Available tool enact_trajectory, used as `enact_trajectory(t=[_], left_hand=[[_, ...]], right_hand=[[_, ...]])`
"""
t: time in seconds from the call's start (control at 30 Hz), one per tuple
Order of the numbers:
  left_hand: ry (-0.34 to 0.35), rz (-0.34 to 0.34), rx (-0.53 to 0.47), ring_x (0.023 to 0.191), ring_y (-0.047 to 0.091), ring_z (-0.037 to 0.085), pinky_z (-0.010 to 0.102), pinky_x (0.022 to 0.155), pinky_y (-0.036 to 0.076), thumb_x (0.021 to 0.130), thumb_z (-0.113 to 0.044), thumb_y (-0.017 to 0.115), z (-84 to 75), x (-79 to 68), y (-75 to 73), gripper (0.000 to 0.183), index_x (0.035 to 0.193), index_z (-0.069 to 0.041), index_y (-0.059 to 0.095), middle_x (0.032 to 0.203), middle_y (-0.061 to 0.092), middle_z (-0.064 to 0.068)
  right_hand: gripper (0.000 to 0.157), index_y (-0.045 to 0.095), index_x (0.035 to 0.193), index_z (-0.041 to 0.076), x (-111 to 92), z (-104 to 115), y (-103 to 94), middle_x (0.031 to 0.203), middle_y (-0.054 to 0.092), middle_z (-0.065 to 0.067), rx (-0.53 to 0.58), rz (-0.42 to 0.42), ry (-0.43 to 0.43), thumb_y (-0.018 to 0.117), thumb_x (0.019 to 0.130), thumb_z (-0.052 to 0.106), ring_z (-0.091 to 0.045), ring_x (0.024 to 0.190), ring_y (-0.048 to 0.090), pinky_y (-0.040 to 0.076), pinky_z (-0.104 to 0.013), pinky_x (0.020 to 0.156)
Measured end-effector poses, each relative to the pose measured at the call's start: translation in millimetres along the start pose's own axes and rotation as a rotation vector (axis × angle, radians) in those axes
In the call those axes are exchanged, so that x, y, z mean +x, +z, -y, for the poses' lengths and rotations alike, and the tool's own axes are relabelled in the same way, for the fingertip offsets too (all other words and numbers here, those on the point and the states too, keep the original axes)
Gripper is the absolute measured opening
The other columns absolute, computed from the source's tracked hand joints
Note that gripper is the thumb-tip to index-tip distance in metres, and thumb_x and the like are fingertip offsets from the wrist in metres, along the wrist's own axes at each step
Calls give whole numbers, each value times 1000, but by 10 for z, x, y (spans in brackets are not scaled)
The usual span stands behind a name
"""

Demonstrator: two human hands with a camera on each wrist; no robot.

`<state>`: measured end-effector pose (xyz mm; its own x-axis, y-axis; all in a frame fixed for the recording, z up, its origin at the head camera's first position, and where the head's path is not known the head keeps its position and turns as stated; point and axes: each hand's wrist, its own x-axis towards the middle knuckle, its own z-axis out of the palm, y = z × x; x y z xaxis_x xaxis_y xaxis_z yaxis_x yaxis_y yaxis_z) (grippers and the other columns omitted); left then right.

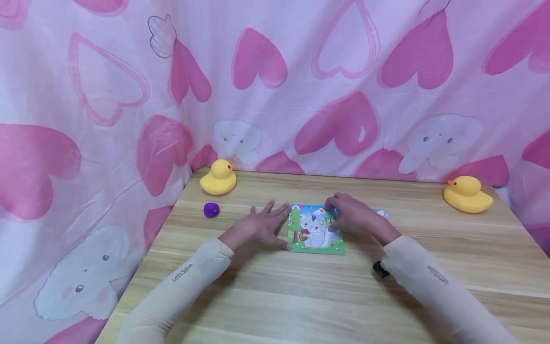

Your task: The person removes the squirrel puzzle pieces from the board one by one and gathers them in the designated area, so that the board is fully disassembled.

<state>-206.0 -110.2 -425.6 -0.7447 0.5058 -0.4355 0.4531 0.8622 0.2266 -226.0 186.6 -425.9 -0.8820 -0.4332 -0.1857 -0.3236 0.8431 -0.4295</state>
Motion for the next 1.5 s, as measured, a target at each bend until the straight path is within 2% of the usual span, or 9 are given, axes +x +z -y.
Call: enact_trajectory(t=[0.43,0.63,0.83,1.07,1.23,1.5], left_hand=[[-4,-1,-3,168,-8,35,81,125,4,89,-76,66,6,-10,-34,116,172,-29,1,180,-5,-10],[-5,-11,-9,168,-6,36,80,125,5,88,-76,67,4,-14,-27,116,172,-28,3,181,-3,-10],[3,-9,0,168,-7,36,81,125,5,88,-77,66,14,8,-19,116,172,-29,2,181,-4,-10],[-11,-8,2,168,-8,35,81,125,4,87,-78,66,36,10,-7,117,172,-29,1,180,-4,-11],[-4,-12,6,168,-7,36,81,124,4,88,-78,65,27,6,1,117,172,-29,1,181,-3,-10],[1,-11,-4,168,-6,36,80,125,4,88,-77,66,1,-7,-4,116,172,-28,2,181,-2,-9]], right_hand=[[53,67,121,14,110,-68,-24,122,64,-6,11,-4,-10,96,78,26,-28,117,54,48,-55,107],[56,60,122,12,105,-74,-23,124,64,-7,110,3,-14,95,78,18,-28,117,54,51,-53,109],[52,60,127,8,86,-156,0,126,64,-10,145,-6,-52,89,84,8,-28,117,58,53,-53,111],[44,65,129,9,91,-228,14,124,66,-9,220,-10,-57,83,90,7,-28,112,59,58,-47,103],[43,68,133,15,65,-293,12,122,68,-6,252,-28,-26,81,92,9,-27,109,59,57,-42,98],[47,69,138,16,-90,-463,-135,119,73,-7,288,-57,-22,80,93,8,-23,100,66,60,-32,85]])
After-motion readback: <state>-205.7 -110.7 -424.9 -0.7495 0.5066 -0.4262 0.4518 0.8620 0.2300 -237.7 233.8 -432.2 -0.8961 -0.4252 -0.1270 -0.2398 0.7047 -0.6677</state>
